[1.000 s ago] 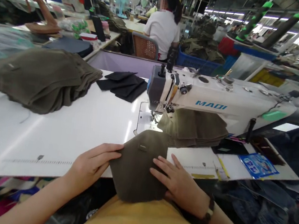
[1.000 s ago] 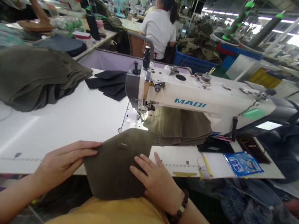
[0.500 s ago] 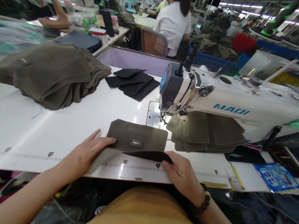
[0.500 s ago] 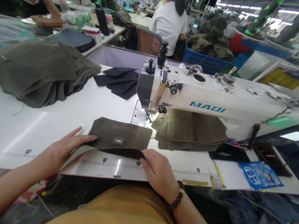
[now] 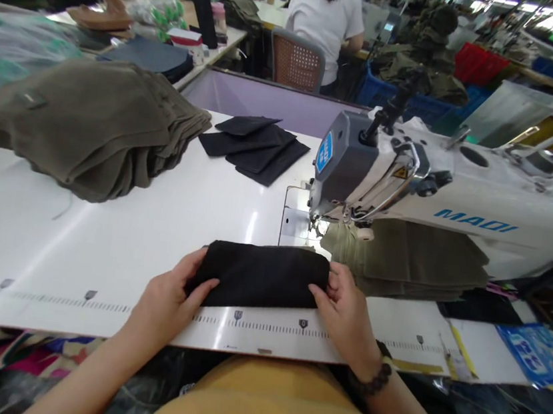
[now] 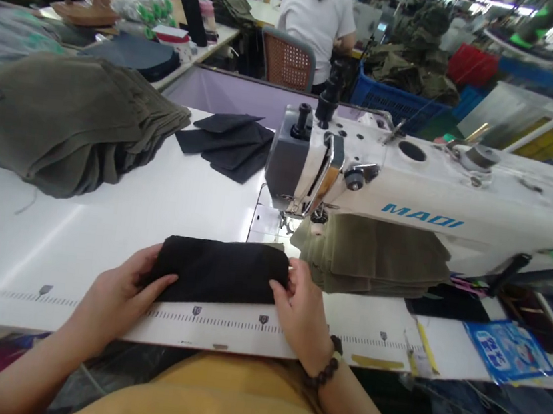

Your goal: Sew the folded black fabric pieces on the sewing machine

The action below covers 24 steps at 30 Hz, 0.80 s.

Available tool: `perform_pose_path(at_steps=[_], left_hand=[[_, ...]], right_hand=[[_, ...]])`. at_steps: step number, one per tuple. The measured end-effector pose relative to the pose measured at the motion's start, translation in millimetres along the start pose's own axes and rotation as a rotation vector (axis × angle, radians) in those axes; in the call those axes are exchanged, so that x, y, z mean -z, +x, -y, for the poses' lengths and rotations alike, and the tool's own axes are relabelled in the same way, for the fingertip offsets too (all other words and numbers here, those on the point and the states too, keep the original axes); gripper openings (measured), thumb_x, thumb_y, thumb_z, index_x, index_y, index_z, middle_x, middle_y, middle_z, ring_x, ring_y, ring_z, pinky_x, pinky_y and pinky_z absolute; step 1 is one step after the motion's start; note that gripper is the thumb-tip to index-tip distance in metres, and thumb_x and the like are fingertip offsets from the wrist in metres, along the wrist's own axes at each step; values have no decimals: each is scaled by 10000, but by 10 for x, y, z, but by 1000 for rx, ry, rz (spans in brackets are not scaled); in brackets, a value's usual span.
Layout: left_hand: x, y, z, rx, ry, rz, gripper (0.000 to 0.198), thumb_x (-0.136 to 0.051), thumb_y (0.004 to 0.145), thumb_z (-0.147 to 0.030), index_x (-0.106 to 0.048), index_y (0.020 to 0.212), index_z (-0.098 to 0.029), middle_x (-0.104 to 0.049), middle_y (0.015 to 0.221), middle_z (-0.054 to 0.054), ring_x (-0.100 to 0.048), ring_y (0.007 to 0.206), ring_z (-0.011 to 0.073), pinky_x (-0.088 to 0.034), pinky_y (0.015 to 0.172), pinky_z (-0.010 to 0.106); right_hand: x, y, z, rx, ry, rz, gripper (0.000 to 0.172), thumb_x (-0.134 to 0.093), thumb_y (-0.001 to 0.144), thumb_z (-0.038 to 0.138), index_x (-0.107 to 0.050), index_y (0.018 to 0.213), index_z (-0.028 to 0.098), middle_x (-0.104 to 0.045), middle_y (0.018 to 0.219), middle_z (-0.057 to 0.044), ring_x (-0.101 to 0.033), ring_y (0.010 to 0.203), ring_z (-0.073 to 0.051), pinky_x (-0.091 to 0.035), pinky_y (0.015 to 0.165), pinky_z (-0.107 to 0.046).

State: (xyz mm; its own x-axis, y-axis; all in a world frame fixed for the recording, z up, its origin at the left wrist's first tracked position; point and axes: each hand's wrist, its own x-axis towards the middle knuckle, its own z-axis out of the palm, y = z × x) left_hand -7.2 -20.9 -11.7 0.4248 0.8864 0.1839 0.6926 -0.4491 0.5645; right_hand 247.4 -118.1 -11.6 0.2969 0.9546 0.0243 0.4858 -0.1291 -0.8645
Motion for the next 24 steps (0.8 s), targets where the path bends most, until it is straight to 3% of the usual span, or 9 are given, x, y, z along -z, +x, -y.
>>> perform_pose_path(at_steps=[2, 4, 8, 10, 19, 24], left_hand=[[-42, -45, 45, 46, 7, -67, 548, -454, 814, -450, -355, 1263, -154, -658, 880, 67, -652, 757, 202, -544, 659, 304], [-58, -66, 61, -1, 25, -104, 565, -437, 838, -420, -280, 1316, -165, -633, 944, 81, -646, 768, 191, -546, 668, 303], [-27, -64, 42, -256, 172, -110, 338, -420, 868, -295, -462, 1190, -200, -580, 1023, 80, -608, 881, 181, -523, 785, 303], [-2, -67, 31, -313, 228, -114, 274, -441, 862, -262, -522, 1112, -187, -579, 990, 80, -594, 891, 186, -519, 804, 312], [23, -75, 30, -359, 263, -45, 265, -474, 839, -210, -548, 1083, -139, -585, 1049, 110, -546, 1016, 229, -455, 919, 419], [67, -3, 25, -311, 269, -16, 292, -475, 845, -289, -573, 1058, -115, -581, 1045, 131, -561, 953, 235, -509, 813, 388]], right_hand=[[-25, 1, -23, 45, 30, -31, 462, -480, 828, 262, -311, 1250, 182, -590, 772, -20, -581, 691, -140, -477, 668, -263], [-23, 12, -15, 82, -27, -43, 491, -473, 834, 257, -291, 1283, 183, -583, 771, -18, -571, 673, -132, -474, 659, -259], [37, 68, 88, 126, -243, 29, 222, -489, 820, 215, -560, 1028, 186, -586, 777, -27, -548, 651, -129, -455, 631, -248], [64, 94, 142, 139, -288, 76, 153, -498, 809, 190, -607, 917, 182, -586, 784, -30, -547, 661, -131, -450, 625, -243], [83, 40, 133, 115, -332, 77, 158, -492, 817, 217, -620, 902, 181, -591, 773, -30, -552, 651, -137, -450, 604, -247], [64, 57, 117, 111, -317, 71, 178, -468, 829, 209, -611, 929, 177, -592, 819, -37, -561, 719, -143, -449, 654, -248]])
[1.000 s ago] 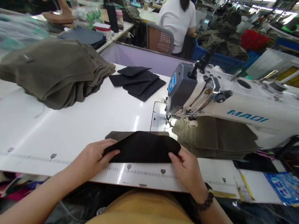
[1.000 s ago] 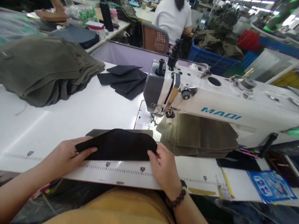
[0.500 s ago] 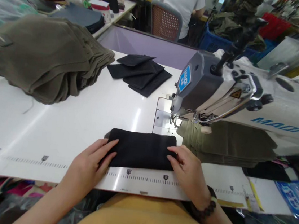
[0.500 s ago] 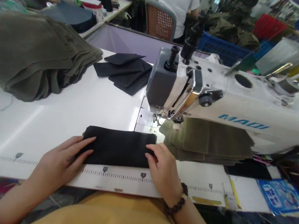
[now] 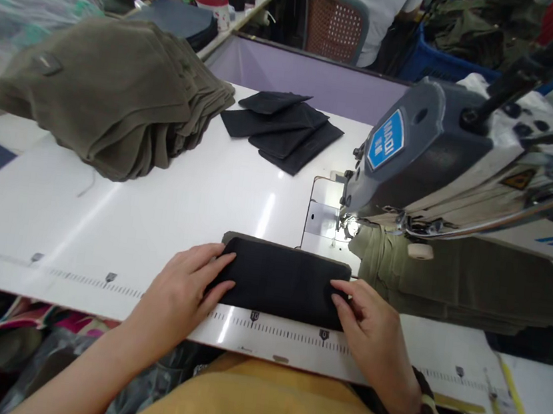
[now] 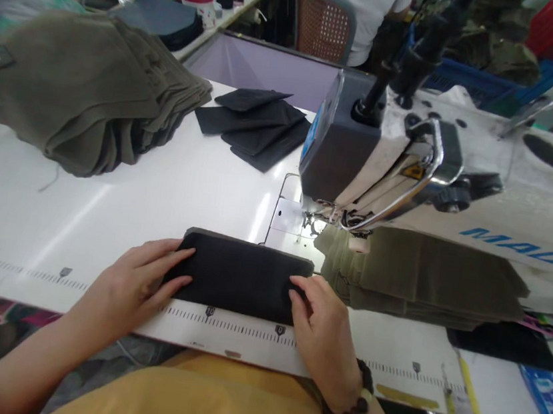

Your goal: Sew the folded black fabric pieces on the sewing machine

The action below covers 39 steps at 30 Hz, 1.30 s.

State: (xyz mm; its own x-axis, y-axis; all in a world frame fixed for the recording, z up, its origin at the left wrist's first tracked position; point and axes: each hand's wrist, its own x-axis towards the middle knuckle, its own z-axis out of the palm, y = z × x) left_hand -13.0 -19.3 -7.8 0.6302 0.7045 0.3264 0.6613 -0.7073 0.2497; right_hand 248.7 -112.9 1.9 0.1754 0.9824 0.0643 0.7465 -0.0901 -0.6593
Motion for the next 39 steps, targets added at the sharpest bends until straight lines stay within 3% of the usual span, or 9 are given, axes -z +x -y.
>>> perform_pose_path(at_steps=[7, 12, 28, 32, 36, 39], left_hand=[[-28, 128, 45, 94, -81, 3, 299, -404, 874, -312, -642, 905, -134, -619, 967, 94, -600, 869, 183, -517, 811, 311], [-1, 144, 80, 136, -94, -1, 284, -399, 869, -302, -632, 925, -149, -623, 943, 63, -620, 810, 151, -526, 777, 253], [0, 111, 62, 127, 88, -22, 262, -410, 880, -338, -569, 1006, -172, -583, 971, 51, -603, 819, 176, -514, 734, 291], [12, 118, 49, 128, 48, -26, 282, -390, 879, -342, -546, 1058, -191, -578, 988, 61, -598, 834, 203, -516, 675, 308], [58, 120, 58, 173, -5, -13, 295, -407, 859, -390, -562, 1039, -216, -574, 1003, 47, -607, 692, 156, -501, 545, 250], [94, 90, 77, 159, -38, -4, 268, -424, 847, -372, -576, 1012, -226, -589, 978, 31, -617, 709, 146, -505, 573, 221]], right_hand=[[-13, 8, -15, -7, -22, 4, 170, -460, 827, 215, -594, 924, 178, -580, 807, -38, -559, 704, -149, -449, 631, -254], [-11, 13, -11, 13, -10, -5, 153, -450, 833, 209, -580, 903, 174, -575, 793, -37, -558, 703, -148, -444, 624, -250], [-16, 17, -3, 20, 73, -47, 144, -425, 809, 127, -557, 839, 175, -540, 736, -22, -521, 677, -131, -418, 621, -238], [-9, 14, -2, 19, 90, -48, 144, -421, 833, 135, -554, 874, 174, -542, 762, -26, -526, 707, -129, -420, 642, -238], [4, 8, 8, 37, 65, -35, 145, -411, 838, 141, -548, 864, 181, -548, 754, -26, -530, 696, -134, -426, 627, -243], [9, -7, 8, 52, 36, -27, 154, -403, 835, 139, -545, 877, 182, -549, 760, -30, -532, 698, -136, -428, 620, -244]])
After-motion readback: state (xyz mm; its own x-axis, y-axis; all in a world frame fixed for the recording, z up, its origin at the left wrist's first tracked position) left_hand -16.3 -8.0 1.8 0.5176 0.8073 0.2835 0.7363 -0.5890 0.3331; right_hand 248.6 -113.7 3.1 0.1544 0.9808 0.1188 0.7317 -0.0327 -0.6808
